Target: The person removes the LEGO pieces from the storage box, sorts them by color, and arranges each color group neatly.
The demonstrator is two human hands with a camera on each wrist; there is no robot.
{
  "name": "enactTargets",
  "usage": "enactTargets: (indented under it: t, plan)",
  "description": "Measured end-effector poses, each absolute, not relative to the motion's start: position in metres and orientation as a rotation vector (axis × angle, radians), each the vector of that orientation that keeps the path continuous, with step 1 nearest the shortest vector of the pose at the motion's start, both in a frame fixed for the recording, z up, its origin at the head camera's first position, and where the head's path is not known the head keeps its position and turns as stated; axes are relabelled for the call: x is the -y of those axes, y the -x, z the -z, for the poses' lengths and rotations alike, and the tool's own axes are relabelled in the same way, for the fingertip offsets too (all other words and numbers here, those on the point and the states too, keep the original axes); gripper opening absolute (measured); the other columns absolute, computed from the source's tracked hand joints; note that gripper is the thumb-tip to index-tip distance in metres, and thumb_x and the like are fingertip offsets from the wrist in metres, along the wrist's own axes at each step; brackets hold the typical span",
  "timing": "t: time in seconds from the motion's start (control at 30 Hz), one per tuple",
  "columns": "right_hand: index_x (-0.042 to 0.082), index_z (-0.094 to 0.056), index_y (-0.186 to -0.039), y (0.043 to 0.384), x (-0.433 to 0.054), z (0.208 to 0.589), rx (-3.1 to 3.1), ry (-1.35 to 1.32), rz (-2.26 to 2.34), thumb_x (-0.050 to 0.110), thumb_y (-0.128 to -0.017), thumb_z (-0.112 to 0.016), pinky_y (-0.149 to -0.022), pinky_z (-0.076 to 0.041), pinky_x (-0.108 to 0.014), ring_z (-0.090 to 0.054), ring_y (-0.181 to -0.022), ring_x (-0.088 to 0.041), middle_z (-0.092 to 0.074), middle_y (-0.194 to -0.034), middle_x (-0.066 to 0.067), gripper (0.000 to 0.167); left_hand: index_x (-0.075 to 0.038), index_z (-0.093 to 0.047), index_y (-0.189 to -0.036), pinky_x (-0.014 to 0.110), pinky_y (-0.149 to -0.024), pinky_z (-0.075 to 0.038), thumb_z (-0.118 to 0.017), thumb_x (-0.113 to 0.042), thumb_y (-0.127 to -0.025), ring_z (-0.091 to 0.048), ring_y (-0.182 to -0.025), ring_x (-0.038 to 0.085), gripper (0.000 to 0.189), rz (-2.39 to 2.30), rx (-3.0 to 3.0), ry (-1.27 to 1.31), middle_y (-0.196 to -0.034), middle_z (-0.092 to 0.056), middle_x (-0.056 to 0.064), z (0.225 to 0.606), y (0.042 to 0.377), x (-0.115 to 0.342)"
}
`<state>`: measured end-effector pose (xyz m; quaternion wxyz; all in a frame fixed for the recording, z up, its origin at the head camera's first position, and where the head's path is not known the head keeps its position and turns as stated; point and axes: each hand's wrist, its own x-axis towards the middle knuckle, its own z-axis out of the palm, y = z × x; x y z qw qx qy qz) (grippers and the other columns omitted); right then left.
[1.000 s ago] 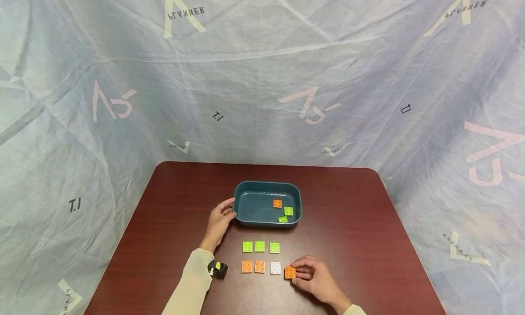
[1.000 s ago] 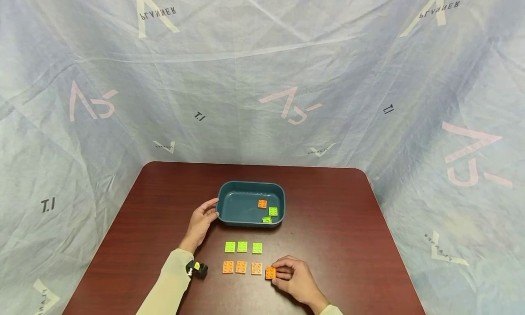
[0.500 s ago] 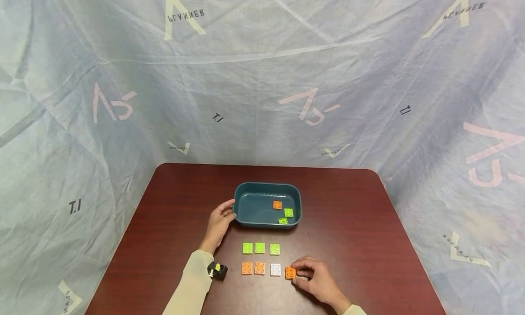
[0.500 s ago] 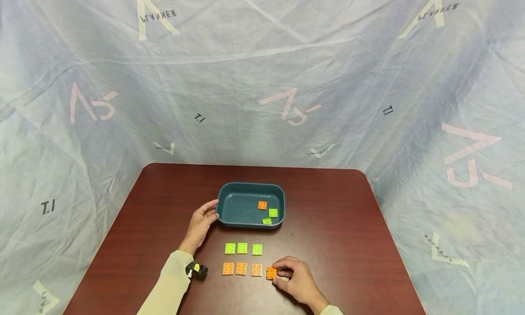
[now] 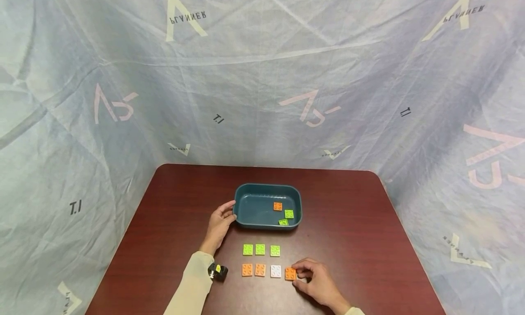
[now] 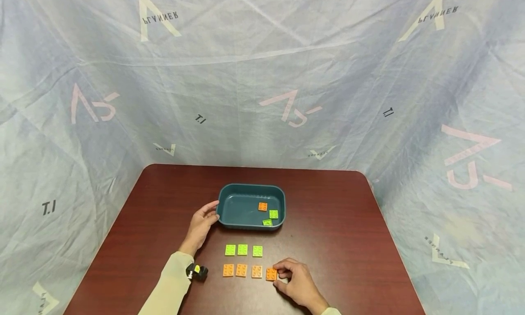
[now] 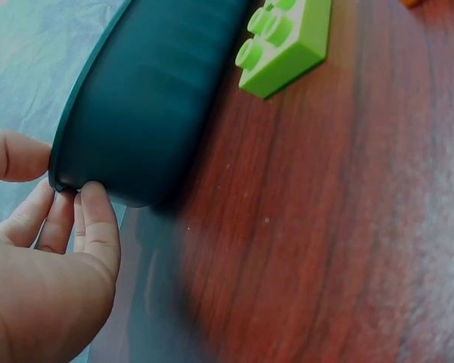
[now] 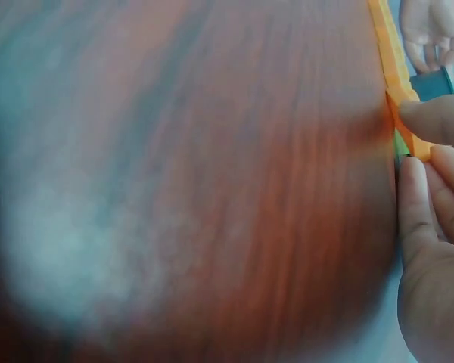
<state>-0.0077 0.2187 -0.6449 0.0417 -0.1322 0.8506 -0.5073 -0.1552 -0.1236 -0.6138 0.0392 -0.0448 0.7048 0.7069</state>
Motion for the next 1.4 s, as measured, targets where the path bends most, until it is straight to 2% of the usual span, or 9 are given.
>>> enactTargets:
  t: [0.1,0.4,0.7,0.93,1.23,1.4]
  plan:
    - [0.010,-0.077,-0.108,0.008,-0.218,0.644,-2.632,0.417,1.525,-0.001,-0.075,-0.092,-0.076,-0.063,-0.027,-0.072,-0.085,-0.007,-0.075,-0.104,-0.002,0.037,-0.007,-0.060,-0.150,0.037,-0.093,-0.053,-0.067,0.003,-0.097,-0.057,-0.130,0.038,0.054,-2.184,-2.149,0.125,-0.150,-0.055,0.018,0.622,0.159,0.126]
    - [0.014,-0.077,-0.109,0.009,-0.216,0.642,-2.666,0.401,1.442,0.002,-0.075,-0.091,-0.074,-0.062,-0.024,-0.069,-0.082,-0.002,-0.072,-0.100,0.003,0.039,-0.005,-0.059,-0.150,0.029,-0.088,-0.052,-0.065,0.005,-0.097,-0.057,-0.128,0.040,0.054,-2.201,-2.136,0.122,-0.149,-0.054,0.021,0.622,0.159,0.126]
    - [0.011,-0.077,-0.111,0.008,-0.218,0.644,-2.634,0.410,1.501,0.000,-0.075,-0.092,-0.075,-0.062,-0.026,-0.070,-0.085,-0.006,-0.072,-0.101,-0.001,0.041,-0.002,-0.056,-0.151,0.033,-0.087,-0.053,-0.064,0.005,-0.097,-0.056,-0.127,0.043,0.055,-2.197,-2.148,0.126,-0.148,-0.053,0.024,0.623,0.159,0.124]
    - [0.009,-0.077,-0.109,0.008,-0.218,0.645,-2.615,0.397,1.542,0.002,-0.076,-0.092,-0.075,-0.062,-0.025,-0.071,-0.084,-0.008,-0.073,-0.101,-0.003,0.038,-0.004,-0.057,-0.151,0.035,-0.090,-0.054,-0.066,0.005,-0.097,-0.057,-0.125,0.037,0.056,-2.183,-2.156,0.144,-0.148,-0.054,0.022,0.624,0.159,0.123]
    - [0.001,-0.075,-0.112,0.015,-0.217,0.641,-2.514,0.279,1.632,0.002,-0.079,-0.088,-0.077,-0.061,-0.024,-0.070,-0.083,-0.005,-0.074,-0.101,-0.013,0.035,-0.006,-0.059,-0.150,0.036,-0.090,-0.053,-0.066,0.004,-0.097,-0.058,-0.124,0.036,0.055,-2.191,-2.139,0.134,-0.148,-0.054,0.021,0.622,0.159,0.125]
    - [-0.003,-0.074,-0.115,0.022,-0.215,0.633,-2.489,0.262,1.680,-0.001,-0.082,-0.085,-0.080,-0.061,-0.023,-0.071,-0.087,-0.009,-0.075,-0.104,-0.017,0.035,-0.006,-0.060,-0.150,0.033,-0.089,-0.053,-0.067,0.004,-0.096,-0.059,-0.123,0.036,0.055,-2.195,-2.137,0.138,-0.147,-0.055,0.021,0.624,0.161,0.126]
